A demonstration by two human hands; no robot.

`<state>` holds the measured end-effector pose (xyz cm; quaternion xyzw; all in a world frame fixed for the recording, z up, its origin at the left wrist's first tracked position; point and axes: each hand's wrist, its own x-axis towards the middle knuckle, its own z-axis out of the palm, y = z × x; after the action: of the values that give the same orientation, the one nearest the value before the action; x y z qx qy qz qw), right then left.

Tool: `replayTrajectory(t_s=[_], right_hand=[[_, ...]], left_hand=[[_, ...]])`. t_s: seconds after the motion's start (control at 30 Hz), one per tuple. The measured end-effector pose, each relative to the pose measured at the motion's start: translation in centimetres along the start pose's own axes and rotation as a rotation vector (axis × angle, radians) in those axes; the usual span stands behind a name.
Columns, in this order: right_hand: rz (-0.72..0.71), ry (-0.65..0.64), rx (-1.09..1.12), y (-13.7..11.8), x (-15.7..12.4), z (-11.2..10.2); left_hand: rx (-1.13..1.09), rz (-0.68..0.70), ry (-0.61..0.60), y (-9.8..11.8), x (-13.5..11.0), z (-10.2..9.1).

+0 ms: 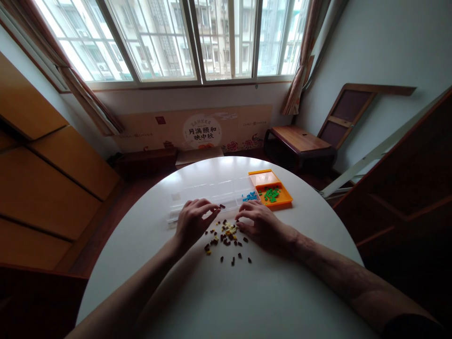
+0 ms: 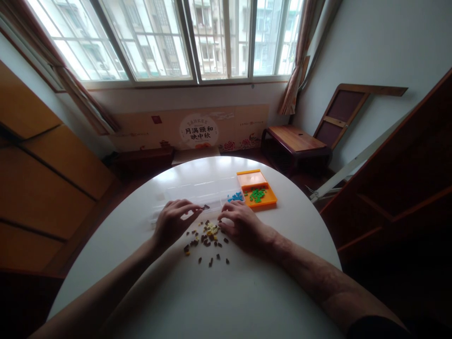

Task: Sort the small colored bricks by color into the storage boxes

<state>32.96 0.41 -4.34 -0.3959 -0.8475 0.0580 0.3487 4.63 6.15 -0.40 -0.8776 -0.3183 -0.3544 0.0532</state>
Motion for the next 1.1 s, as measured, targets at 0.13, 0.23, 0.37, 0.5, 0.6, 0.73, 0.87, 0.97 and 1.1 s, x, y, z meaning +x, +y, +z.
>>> replayTrajectory(t_s=[0.13,0.23,0.37,0.5,0.6,0.73,0.87,0.97,1.1], right_hand=[[-0.006,-0.010,0.000,0.1,0.1,0.0],[-0.034,-0.020,-0.022,0.1,0.3,0.0],[-0.067,-0.046,-0.051,0.0,0.5,-0.1],[-0.065,-0.037,-0.047,0.0,0.5,-0.1],[-0.035,0.019,-0.008,0.1,0.5,-0.1],[-0.038,0.106,0.105,0.0,0.7,0.0],[0.002,0.104,0.225,-0.3,0.6,-0.2],[0.071,0.108,0.298,-0.8,0.5,-0.3],[0.117,0.133,0.335,-1.6,0.6,-0.4]], left_hand=[[0.009,-0.037,-0.047,-0.2,1.1,1.0],[0.021,-0.033,-0.049,-0.3,1.3,1.6],[0.026,-0.046,-0.033,-0.5,1.0,1.9],[0.031,-0.034,-0.005,-0.4,0.6,1.7],[-0.013,0.023,0.022,-0.1,0.0,1.4],[-0.095,0.178,0.014,0.6,-1.1,1.2],[-0.142,0.257,-0.041,0.7,-1.6,1.5],[-0.164,0.239,-0.031,0.5,-1.6,1.9],[-0.179,0.260,0.032,0.6,-1.5,2.0]])
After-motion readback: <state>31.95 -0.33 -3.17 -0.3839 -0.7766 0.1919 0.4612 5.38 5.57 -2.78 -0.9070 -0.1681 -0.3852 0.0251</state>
